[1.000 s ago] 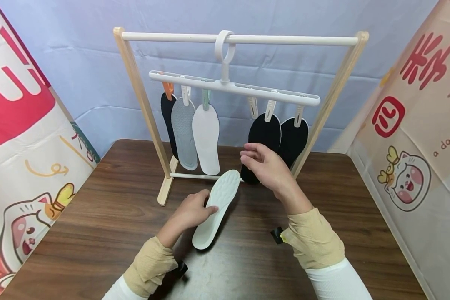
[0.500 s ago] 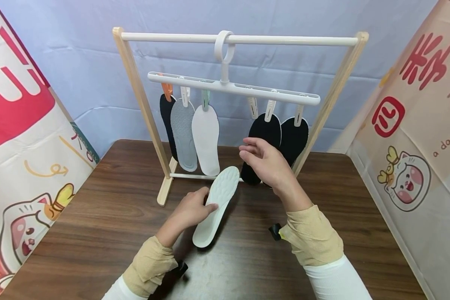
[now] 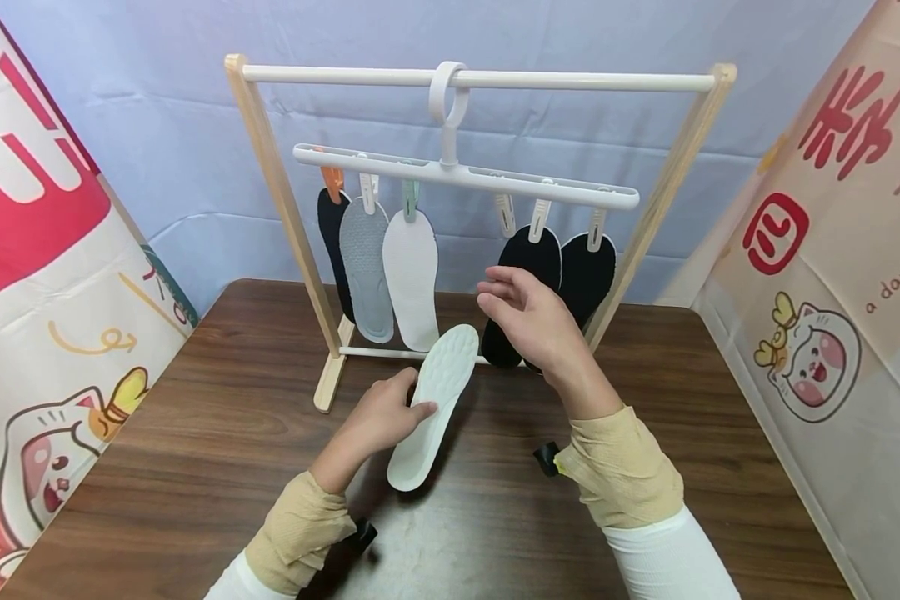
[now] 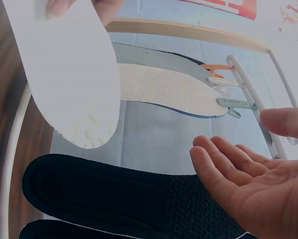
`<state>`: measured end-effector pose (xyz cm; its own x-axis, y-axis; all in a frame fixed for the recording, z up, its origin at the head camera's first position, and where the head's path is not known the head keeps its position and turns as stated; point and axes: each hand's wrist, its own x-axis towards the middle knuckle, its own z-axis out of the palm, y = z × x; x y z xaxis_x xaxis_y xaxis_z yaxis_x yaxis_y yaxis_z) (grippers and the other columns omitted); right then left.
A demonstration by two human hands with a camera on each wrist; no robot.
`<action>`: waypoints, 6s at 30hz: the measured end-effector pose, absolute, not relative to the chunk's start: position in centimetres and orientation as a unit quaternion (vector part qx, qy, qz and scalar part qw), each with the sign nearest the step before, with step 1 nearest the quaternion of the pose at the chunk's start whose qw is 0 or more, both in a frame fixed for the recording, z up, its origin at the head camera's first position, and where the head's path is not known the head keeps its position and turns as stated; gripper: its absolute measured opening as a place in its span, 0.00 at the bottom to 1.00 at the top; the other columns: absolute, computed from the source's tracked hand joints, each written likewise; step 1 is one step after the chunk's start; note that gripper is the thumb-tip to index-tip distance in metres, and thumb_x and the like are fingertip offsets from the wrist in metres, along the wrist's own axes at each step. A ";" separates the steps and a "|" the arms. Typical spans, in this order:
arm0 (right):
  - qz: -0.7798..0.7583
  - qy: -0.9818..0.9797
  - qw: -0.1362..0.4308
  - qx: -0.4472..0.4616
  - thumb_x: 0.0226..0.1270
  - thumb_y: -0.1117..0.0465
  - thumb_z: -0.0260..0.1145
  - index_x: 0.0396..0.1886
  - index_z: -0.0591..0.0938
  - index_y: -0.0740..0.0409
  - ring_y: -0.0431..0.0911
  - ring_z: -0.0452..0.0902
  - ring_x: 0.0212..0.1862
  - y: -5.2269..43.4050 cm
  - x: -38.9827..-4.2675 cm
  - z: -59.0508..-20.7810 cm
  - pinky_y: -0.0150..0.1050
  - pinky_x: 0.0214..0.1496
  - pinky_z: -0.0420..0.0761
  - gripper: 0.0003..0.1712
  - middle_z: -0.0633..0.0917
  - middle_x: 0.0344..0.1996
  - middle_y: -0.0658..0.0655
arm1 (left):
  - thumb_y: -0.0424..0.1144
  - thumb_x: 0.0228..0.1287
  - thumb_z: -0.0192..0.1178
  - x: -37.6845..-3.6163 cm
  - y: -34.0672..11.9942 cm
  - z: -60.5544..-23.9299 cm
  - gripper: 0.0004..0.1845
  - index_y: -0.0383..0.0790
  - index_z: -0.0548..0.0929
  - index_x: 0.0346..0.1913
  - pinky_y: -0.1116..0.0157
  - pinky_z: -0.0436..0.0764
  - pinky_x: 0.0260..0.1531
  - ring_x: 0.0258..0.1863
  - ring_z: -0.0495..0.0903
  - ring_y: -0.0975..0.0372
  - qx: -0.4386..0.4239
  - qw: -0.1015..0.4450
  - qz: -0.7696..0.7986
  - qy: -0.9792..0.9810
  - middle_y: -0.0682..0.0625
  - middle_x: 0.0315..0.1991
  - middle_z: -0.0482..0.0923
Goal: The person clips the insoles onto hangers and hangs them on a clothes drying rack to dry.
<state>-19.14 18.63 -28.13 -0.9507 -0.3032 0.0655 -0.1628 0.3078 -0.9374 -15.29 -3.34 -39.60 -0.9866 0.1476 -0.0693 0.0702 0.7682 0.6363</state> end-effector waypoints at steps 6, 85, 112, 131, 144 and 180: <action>-0.571 0.808 0.045 -0.140 0.79 0.60 0.59 0.74 0.65 0.63 0.40 0.80 0.58 18.7 -19.1 -27.8 0.31 0.62 0.76 0.30 0.77 0.67 0.63 | 0.45 0.67 0.66 -15.3 -3.3 -39.2 0.13 0.41 0.78 0.47 0.57 0.78 0.33 0.34 0.81 0.55 0.059 0.057 0.348 0.934 0.46 0.36 0.84; -0.589 0.796 -0.116 -0.076 0.74 0.59 0.64 0.72 0.72 0.56 0.45 0.77 0.63 18.1 -20.4 -25.0 0.39 0.66 0.74 0.29 0.77 0.67 0.57 | 0.44 0.70 0.64 -16.8 -3.0 -36.7 0.15 0.38 0.77 0.51 0.60 0.77 0.29 0.32 0.80 0.56 0.091 0.027 0.350 0.932 0.44 0.36 0.84; -0.545 0.828 -0.111 -0.063 0.73 0.54 0.62 0.73 0.70 0.51 0.46 0.75 0.66 18.1 -21.5 -24.7 0.44 0.67 0.72 0.31 0.75 0.69 0.51 | 0.43 0.72 0.62 -16.7 -2.5 -36.2 0.14 0.38 0.76 0.51 0.58 0.79 0.32 0.36 0.83 0.53 0.089 0.025 0.364 0.927 0.41 0.40 0.84; -0.478 0.874 -0.074 -0.049 0.76 0.51 0.57 0.77 0.65 0.49 0.51 0.71 0.69 18.0 -21.8 -24.1 0.51 0.67 0.71 0.33 0.73 0.71 0.55 | 0.43 0.71 0.63 -17.0 -2.3 -35.9 0.17 0.36 0.76 0.54 0.57 0.80 0.34 0.38 0.83 0.51 0.101 -0.011 0.362 0.927 0.39 0.42 0.85; -0.472 0.878 -0.072 -0.041 0.76 0.49 0.55 0.78 0.64 0.49 0.52 0.76 0.62 17.8 -23.0 -23.8 0.50 0.61 0.75 0.34 0.71 0.73 0.56 | 0.43 0.71 0.63 -16.9 -2.3 -35.9 0.18 0.36 0.75 0.56 0.56 0.80 0.35 0.39 0.84 0.51 0.097 -0.012 0.366 0.926 0.39 0.44 0.85; -0.535 0.839 -0.095 -0.025 0.77 0.48 0.59 0.68 0.77 0.56 0.37 0.80 0.33 17.0 -25.4 -23.8 0.34 0.42 0.82 0.27 0.85 0.52 0.58 | 0.42 0.69 0.64 -17.0 -2.0 -35.8 0.18 0.36 0.77 0.55 0.52 0.80 0.42 0.43 0.85 0.47 0.101 -0.042 0.373 0.921 0.38 0.46 0.85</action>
